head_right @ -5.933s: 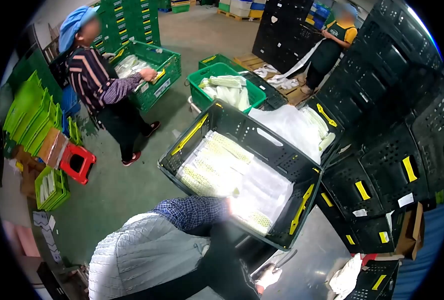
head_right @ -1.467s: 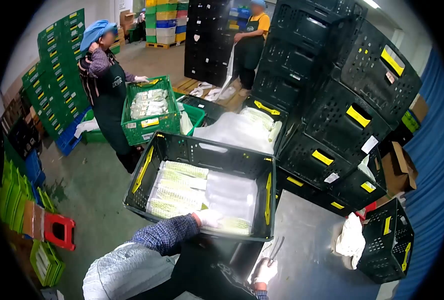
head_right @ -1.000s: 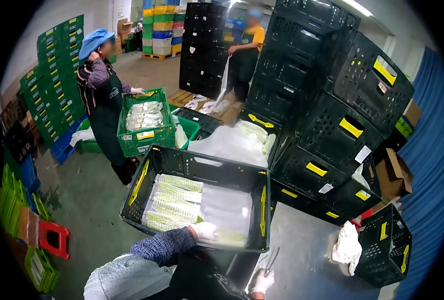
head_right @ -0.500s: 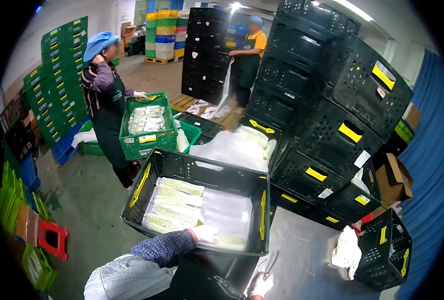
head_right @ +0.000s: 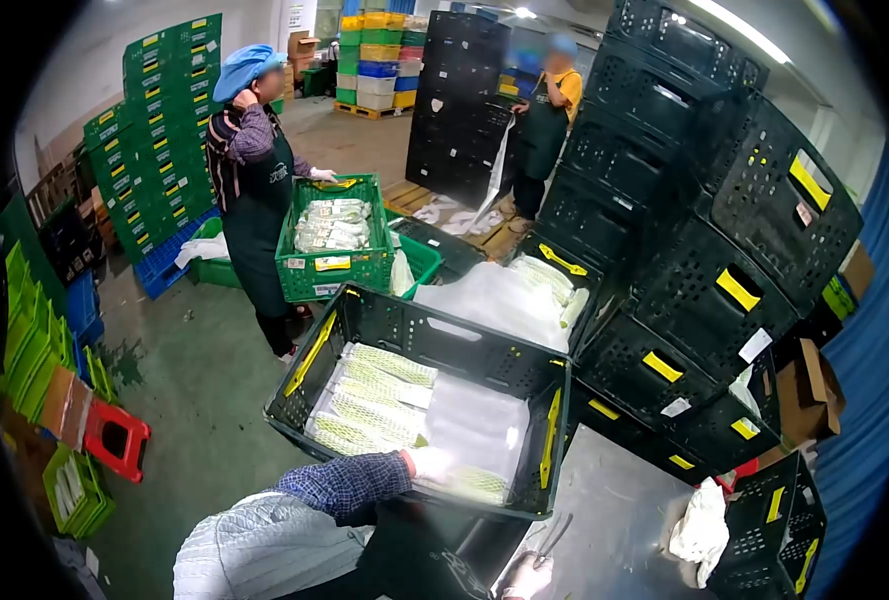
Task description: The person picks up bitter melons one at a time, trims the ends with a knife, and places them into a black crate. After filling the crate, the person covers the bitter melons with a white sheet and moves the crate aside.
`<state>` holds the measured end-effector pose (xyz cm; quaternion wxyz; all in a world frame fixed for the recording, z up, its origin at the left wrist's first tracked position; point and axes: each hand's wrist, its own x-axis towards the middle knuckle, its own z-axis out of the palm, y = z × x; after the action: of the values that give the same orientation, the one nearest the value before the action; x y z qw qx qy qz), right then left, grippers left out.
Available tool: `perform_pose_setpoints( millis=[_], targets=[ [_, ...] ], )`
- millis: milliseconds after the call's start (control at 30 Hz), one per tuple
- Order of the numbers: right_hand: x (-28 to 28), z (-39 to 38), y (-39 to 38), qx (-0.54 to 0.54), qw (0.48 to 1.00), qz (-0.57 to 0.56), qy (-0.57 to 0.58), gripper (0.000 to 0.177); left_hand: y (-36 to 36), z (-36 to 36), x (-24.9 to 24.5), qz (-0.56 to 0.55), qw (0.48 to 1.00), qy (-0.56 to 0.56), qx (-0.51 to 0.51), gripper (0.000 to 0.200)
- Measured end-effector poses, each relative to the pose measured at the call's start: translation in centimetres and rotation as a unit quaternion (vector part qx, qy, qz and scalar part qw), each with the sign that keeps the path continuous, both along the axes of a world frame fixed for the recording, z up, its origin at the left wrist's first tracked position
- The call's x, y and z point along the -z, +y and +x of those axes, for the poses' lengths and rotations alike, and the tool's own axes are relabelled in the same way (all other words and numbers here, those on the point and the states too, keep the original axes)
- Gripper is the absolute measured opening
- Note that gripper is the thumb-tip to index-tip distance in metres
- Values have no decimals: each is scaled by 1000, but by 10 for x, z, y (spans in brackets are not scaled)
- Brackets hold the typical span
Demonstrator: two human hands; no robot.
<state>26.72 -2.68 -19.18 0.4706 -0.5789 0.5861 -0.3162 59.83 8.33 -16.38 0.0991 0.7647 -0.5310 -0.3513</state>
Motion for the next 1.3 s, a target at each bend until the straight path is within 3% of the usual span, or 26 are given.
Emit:
perform_pose_setpoints(
  millis=[133,333,433,733,1133,1300],
  targets=[
    [-8,4,4,8,1000,15,-6,18,2,0,-6,5,1000,13,0,54],
    [29,-8,-10,4,999,-30,40,18,0,2,2,-2,1000,20,2,55],
    [-14,5,4,9,999,37,36,18,0,1,3,-2,1000,13,5,55],
    [-13,5,5,13,999,34,19,18,2,2,7,-27,999,22,-1,49],
    [4,2,7,12,995,-101,7,17,-5,6,33,-17,999,34,10,57],
    [9,-1,4,21,999,-22,-29,16,-3,4,11,12,1000,23,10,59]
  ],
)
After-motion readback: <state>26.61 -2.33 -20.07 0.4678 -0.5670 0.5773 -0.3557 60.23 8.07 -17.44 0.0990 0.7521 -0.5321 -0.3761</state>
